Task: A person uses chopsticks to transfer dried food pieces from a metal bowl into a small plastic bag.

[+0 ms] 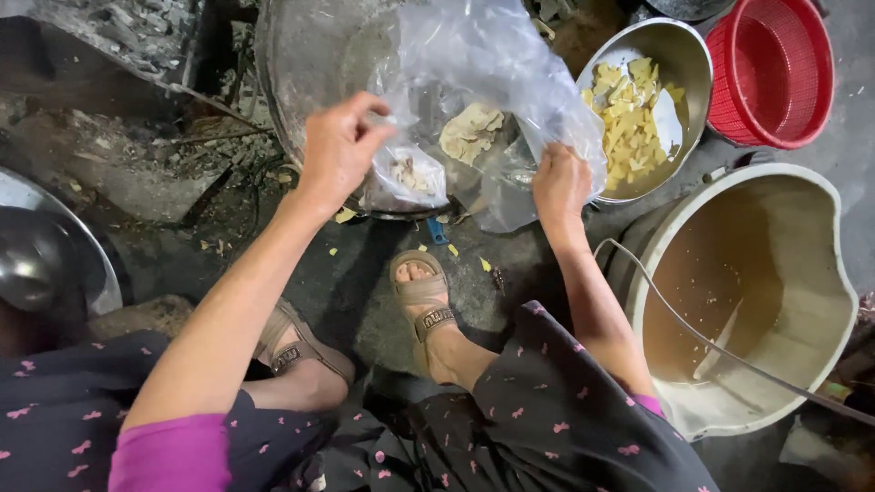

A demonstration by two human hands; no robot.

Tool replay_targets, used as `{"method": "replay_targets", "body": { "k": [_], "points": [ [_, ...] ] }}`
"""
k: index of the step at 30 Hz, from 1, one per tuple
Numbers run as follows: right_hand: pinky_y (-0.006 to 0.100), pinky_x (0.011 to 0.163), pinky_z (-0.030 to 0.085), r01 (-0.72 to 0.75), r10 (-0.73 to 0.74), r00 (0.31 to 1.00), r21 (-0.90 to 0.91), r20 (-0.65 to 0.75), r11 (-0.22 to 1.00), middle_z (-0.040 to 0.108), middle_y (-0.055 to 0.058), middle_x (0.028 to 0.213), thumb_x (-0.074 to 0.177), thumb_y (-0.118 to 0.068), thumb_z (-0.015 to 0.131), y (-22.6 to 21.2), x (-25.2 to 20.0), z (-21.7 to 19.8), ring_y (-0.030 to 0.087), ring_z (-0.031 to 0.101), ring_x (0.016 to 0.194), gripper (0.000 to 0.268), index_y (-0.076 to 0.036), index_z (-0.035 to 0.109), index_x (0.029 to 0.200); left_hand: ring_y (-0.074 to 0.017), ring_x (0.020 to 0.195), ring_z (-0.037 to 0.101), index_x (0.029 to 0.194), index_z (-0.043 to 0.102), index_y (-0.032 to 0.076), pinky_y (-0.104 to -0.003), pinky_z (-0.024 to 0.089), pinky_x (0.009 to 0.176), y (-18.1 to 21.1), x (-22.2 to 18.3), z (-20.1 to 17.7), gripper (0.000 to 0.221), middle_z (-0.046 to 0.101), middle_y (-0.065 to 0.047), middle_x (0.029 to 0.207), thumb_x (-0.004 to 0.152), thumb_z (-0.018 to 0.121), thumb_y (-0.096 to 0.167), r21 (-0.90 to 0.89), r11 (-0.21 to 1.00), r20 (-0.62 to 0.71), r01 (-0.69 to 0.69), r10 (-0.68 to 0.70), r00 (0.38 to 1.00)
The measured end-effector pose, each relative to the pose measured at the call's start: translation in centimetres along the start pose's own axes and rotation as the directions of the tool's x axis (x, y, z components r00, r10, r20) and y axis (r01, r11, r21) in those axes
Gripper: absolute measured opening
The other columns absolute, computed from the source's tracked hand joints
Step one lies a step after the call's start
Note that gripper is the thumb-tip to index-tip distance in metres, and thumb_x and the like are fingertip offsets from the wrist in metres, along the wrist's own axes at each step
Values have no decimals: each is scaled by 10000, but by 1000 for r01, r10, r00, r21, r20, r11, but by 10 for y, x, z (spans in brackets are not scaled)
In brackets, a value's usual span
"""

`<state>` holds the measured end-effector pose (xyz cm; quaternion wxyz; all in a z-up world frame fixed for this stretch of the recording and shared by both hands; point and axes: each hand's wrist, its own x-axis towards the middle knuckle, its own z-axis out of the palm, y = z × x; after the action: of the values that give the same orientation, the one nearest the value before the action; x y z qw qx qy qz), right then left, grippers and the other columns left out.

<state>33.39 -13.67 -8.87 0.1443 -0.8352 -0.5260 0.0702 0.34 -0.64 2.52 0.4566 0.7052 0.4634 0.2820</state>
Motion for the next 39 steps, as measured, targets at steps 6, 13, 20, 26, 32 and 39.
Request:
{"method": "replay_targets", "body": {
  "k": [6,13,20,26,32,39],
  "points": [
    [563,734,586,6,-6,1000,-39,11,999,736,133,919,951,-208,616,8,0,32,446,726,824,160,-140,758,977,-195,638,628,1172,757,136,-306,523,644,1,-18,-2,372,681,-67,710,827,784,-1,13,993,329,-120,109,938],
    [454,730,594,188,-192,980,60,57,980,728,55,921,934,-276,660,-16,-23,56,350,735,829,135,-198,764,968,-373,791,704,935,731,95,-462,562,709,-59,-19,45,108,646,-126,773,835,707,65,259,937,388,-236,123,913],
    [527,741,583,98,-104,992,84,69,992,744,96,910,911,-287,711,9,-21,51,405,716,835,150,-174,790,970,-353,847,715,925,660,120,-467,552,782,19,-18,15,69,690,-132,785,873,698,96,55,997,383,-60,34,923],
    [498,722,581,58,-66,995,114,71,992,745,71,894,908,-279,727,6,-21,43,379,717,846,128,-181,792,961,-180,635,694,1092,638,-3,-299,636,544,43,-22,-11,200,608,-97,807,914,585,-76,-359,910,476,205,-11,880],
    [475,598,511,66,-83,991,158,106,985,743,138,863,966,-222,679,-11,-25,26,337,678,699,185,-70,784,965,-159,715,677,1123,621,33,-169,589,537,4,1,-66,219,683,-132,961,988,548,-123,43,913,293,407,-401,868],
    [385,491,537,116,-135,986,181,97,977,746,83,729,981,-133,707,-18,-26,27,228,660,539,125,-56,788,925,-106,630,524,1178,654,53,-183,453,536,-21,5,-48,246,620,-38,832,973,581,-62,134,946,317,296,-324,891]
  ]
}}
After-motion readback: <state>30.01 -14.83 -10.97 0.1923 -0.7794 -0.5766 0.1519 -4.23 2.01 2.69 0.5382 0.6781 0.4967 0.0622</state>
